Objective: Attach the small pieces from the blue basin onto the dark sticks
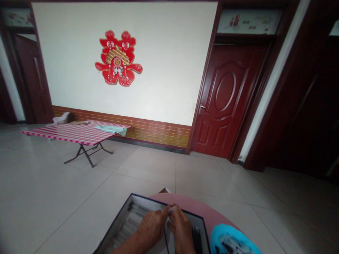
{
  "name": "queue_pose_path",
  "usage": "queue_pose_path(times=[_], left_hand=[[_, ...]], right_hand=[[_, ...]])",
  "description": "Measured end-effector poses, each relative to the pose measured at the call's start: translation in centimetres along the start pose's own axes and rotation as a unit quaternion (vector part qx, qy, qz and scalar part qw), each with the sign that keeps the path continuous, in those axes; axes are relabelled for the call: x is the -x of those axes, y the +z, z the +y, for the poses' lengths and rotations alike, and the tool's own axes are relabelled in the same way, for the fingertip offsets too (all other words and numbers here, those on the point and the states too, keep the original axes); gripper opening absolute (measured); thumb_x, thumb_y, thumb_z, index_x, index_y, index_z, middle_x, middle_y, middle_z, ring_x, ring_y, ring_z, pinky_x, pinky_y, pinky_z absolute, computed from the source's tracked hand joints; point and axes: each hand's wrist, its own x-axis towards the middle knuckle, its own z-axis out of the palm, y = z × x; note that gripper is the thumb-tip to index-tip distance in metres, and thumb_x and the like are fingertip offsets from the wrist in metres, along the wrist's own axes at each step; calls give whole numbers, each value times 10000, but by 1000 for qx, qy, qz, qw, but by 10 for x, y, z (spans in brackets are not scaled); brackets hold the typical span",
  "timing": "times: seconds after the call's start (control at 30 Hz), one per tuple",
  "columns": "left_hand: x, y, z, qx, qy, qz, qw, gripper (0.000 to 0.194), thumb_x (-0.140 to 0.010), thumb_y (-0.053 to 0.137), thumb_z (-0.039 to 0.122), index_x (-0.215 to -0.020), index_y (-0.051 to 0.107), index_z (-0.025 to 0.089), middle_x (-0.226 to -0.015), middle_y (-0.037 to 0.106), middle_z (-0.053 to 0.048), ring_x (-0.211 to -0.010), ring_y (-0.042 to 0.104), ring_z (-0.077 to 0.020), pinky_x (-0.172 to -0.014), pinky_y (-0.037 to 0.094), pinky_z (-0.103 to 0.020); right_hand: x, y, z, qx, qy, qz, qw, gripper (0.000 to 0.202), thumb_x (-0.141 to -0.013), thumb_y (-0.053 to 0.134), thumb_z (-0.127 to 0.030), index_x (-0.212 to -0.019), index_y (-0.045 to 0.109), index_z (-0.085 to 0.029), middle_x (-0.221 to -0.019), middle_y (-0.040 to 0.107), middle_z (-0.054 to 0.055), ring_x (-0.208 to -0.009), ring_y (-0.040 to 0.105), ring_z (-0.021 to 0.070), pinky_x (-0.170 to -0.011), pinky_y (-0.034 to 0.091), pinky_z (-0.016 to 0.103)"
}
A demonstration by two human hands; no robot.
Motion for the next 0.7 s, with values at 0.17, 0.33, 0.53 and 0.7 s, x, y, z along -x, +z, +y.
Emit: queue_pose_path(times=[0.17,0.33,0.53,0.7], left_hand=[[-2,-7,-5,6,52,7,999,448,-862,370,188,-1309,352,195,-916,662,-104,-779,636,-234,-647,475,-306],[-10,-29,-18,42,56,18,997,315,-918,298,263,-1148,490,166,-909,658,-101,-833,618,-218,-720,455,-294],[-12,-52,-53,21,43,-13,999,271,-922,313,242,-1091,517,183,-901,654,-62,-844,609,-186,-749,433,-267],[-1,-50,-72,-25,47,-50,997,213,-881,403,231,-960,598,198,-932,632,-56,-868,591,-182,-764,432,-267]], right_hand=[[-1,4,0,-5,-48,27,998,391,-617,699,-449,-894,664,-176,-943,704,47,-943,624,251,-787,497,333],[-7,9,-11,-13,-49,20,999,500,-614,675,-526,-952,653,-157,-975,701,83,-978,613,271,-869,449,380],[-8,10,-20,38,-1,0,999,561,-675,580,-592,-1047,603,-173,-1100,654,128,-1048,583,264,-902,398,415],[-2,15,-48,80,-47,23,995,523,-685,582,-552,-1036,591,-164,-1056,670,138,-967,621,250,-827,442,374]])
